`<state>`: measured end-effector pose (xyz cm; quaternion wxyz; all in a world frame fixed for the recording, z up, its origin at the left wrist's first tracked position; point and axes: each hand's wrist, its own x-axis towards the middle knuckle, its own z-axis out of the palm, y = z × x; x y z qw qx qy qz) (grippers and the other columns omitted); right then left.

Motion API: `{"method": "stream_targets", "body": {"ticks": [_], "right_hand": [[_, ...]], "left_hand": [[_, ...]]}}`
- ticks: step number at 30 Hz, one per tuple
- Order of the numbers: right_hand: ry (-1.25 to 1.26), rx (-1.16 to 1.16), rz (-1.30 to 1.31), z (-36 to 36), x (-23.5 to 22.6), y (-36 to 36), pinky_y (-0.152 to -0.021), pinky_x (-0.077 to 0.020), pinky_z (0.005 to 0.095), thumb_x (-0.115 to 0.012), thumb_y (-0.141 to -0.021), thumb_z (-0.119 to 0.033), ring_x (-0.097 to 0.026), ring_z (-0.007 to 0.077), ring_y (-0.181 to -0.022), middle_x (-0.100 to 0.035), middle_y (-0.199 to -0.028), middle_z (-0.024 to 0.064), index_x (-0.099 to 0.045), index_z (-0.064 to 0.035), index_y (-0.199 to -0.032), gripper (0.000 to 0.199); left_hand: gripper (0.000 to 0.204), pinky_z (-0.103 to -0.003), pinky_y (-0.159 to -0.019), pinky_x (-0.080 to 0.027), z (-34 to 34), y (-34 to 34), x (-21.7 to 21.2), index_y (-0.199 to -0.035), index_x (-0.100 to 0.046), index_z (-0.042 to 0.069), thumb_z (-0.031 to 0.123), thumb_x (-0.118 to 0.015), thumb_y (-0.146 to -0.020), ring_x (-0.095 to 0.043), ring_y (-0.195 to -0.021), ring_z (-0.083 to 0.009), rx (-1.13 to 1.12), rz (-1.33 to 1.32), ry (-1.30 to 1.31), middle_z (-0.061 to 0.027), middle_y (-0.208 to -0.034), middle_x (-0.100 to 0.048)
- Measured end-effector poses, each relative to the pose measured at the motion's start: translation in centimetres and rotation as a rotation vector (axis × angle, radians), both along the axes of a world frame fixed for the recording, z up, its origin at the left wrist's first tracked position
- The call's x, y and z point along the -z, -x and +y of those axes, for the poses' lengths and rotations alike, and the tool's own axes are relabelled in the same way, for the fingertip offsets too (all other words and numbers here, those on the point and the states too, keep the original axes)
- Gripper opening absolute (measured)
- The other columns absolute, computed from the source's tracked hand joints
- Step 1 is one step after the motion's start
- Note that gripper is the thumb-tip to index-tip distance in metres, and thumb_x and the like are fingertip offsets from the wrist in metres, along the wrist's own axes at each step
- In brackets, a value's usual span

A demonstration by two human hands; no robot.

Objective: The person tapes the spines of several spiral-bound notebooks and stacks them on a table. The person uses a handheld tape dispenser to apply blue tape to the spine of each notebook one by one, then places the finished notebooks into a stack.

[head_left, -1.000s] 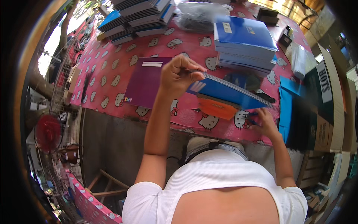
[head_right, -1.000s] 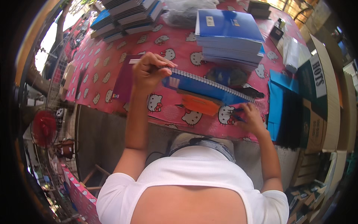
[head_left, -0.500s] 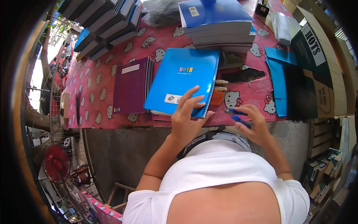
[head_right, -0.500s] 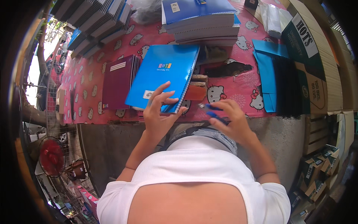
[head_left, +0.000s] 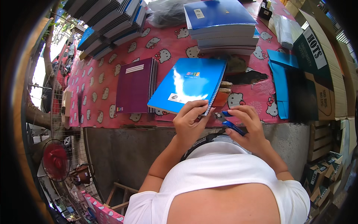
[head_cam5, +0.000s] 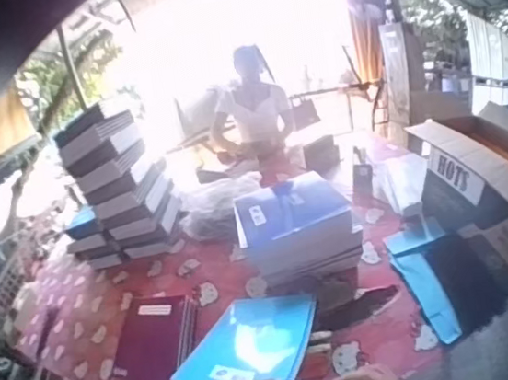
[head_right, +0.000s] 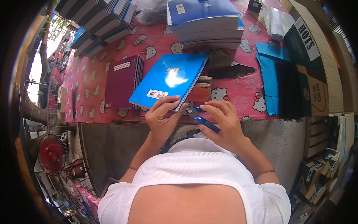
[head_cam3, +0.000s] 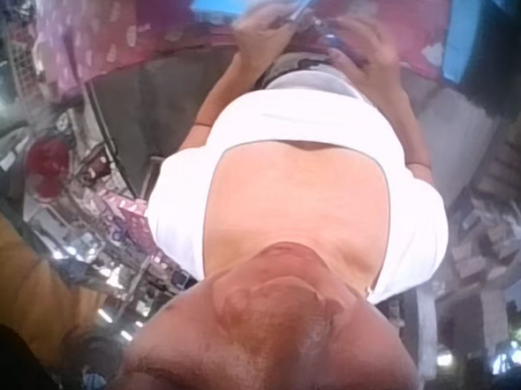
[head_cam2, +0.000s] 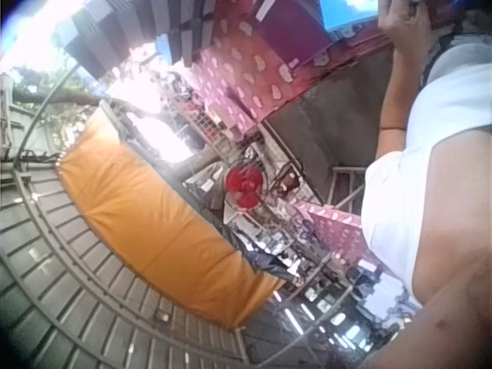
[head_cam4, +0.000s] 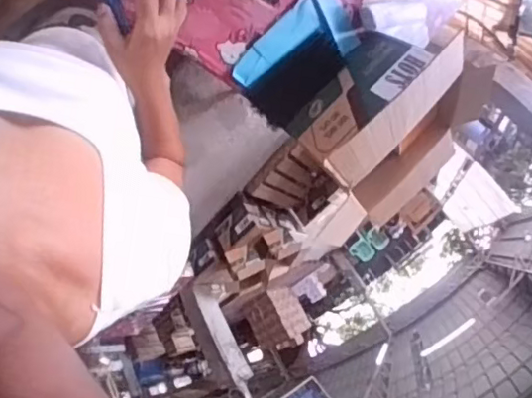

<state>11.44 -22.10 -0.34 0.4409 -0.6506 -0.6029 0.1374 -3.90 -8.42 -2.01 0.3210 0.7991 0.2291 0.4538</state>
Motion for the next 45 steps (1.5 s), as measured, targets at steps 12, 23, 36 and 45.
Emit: {"method": "stream_targets", "body": {"ticks": [12, 23, 36, 45], "right_hand": [[0.405, -0.329, 1.273, 2.3, 2.8, -0.7, -0.082, -0.052, 0.0286, -0.069, -0.087, -0.022, -0.066, 0.0188, -0.09, -0.067, -0.101, 0.0112, -0.06, 0.0016, -0.117, 0.039], [0.077, 0.608, -0.277, -0.6, 15.3, -10.4, -0.096, -0.0419, 0.0424, -0.073, -0.08, -0.022, -0.056, 0.0333, -0.108, -0.061, -0.115, 0.0169, -0.059, -0.0038, -0.119, 0.045], [0.1, 0.647, -0.416, -0.4, 16.9, -10.1, -0.098, -0.0378, 0.0463, -0.073, -0.077, -0.022, -0.052, 0.036, -0.111, -0.057, -0.116, 0.0167, -0.058, -0.0042, -0.117, 0.047], [0.11, 0.673, -0.413, -0.4, 17.0, -9.9, -0.098, -0.0376, 0.0459, -0.073, -0.075, -0.024, -0.051, 0.0347, -0.111, -0.057, -0.115, 0.0145, -0.057, -0.0051, -0.116, 0.047]], "left_hand": [[0.019, -0.033, -0.075, -0.057, 3.2, 1.6, -0.8, -0.085, -0.059, -0.002, -0.008, -0.074, -0.074, -0.068, -0.089, -0.0244, 0.05, 0.025, -0.297, -0.0142, -0.1, -0.067], [0.019, -0.034, -0.082, -0.052, 21.6, 23.3, 3.9, -0.092, -0.052, -0.001, 0.013, -0.065, -0.091, -0.061, -0.093, -0.0201, -0.632, -1.011, 0.721, -0.0132, -0.099, -0.062], [0.02, -0.03, -0.085, -0.049, 23.3, 24.6, 14.8, -0.11, -0.06, -0.001, 0.013, -0.053, -0.098, -0.059, -0.103, -0.0192, -0.991, -0.347, 0.24, -0.0104, -0.111, -0.062], [0.023, -0.026, -0.079, -0.048, 22.5, 24.4, 14.6, -0.111, -0.065, -0.001, 0.013, -0.052, -0.098, -0.061, -0.094, -0.015, -0.916, -0.324, 0.273, -0.0069, -0.109, -0.066]]}}
